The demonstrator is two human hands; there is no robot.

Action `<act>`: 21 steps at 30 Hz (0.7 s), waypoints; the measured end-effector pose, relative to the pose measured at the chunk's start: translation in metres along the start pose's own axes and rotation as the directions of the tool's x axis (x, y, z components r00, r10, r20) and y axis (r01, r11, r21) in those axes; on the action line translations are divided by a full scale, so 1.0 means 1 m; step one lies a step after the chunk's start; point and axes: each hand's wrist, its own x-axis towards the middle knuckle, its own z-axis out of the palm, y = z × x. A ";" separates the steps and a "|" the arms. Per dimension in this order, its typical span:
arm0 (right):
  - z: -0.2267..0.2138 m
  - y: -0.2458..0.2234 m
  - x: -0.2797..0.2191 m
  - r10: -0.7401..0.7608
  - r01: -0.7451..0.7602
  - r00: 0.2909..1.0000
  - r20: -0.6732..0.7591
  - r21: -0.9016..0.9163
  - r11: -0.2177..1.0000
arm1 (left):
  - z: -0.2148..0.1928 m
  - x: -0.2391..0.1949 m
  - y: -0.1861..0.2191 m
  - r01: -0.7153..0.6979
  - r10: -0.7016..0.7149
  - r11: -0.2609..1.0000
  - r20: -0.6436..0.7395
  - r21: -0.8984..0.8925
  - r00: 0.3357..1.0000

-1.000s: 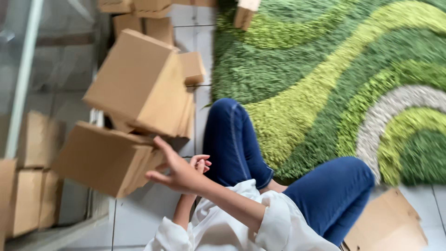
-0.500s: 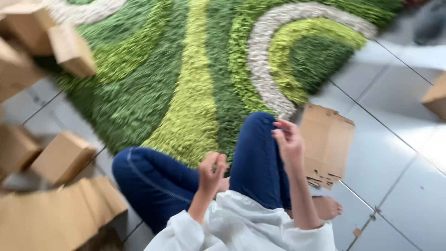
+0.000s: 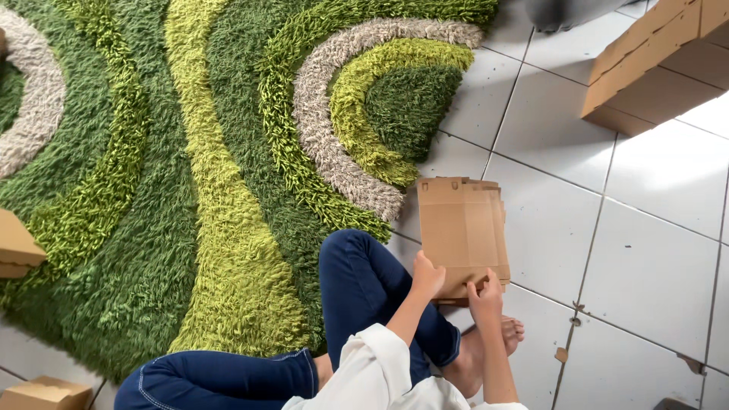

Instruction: The person sits on a green rug and assembles flat cardboard pieces into small boxes by hand. They fold the flaps, tuck the tabs into slots, and secure the structure, then place the finished box aside and repeat the process with another piece.

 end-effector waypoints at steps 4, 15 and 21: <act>-0.020 -0.033 -0.018 0.055 -0.054 0.998 -0.009 0.059 0.997 | -0.017 -0.033 0.040 -0.077 0.082 0.996 -0.187 0.035 0.979; -0.044 -0.023 -0.012 0.147 -0.040 0.989 -0.008 0.945 0.325 | -0.016 0.005 0.003 -0.098 0.132 0.964 0.123 -0.247 0.984; -0.045 -0.103 -0.002 -0.132 -0.027 0.970 0.202 0.635 0.772 | -0.147 -0.066 0.077 -0.350 0.344 0.857 -0.086 -0.378 0.935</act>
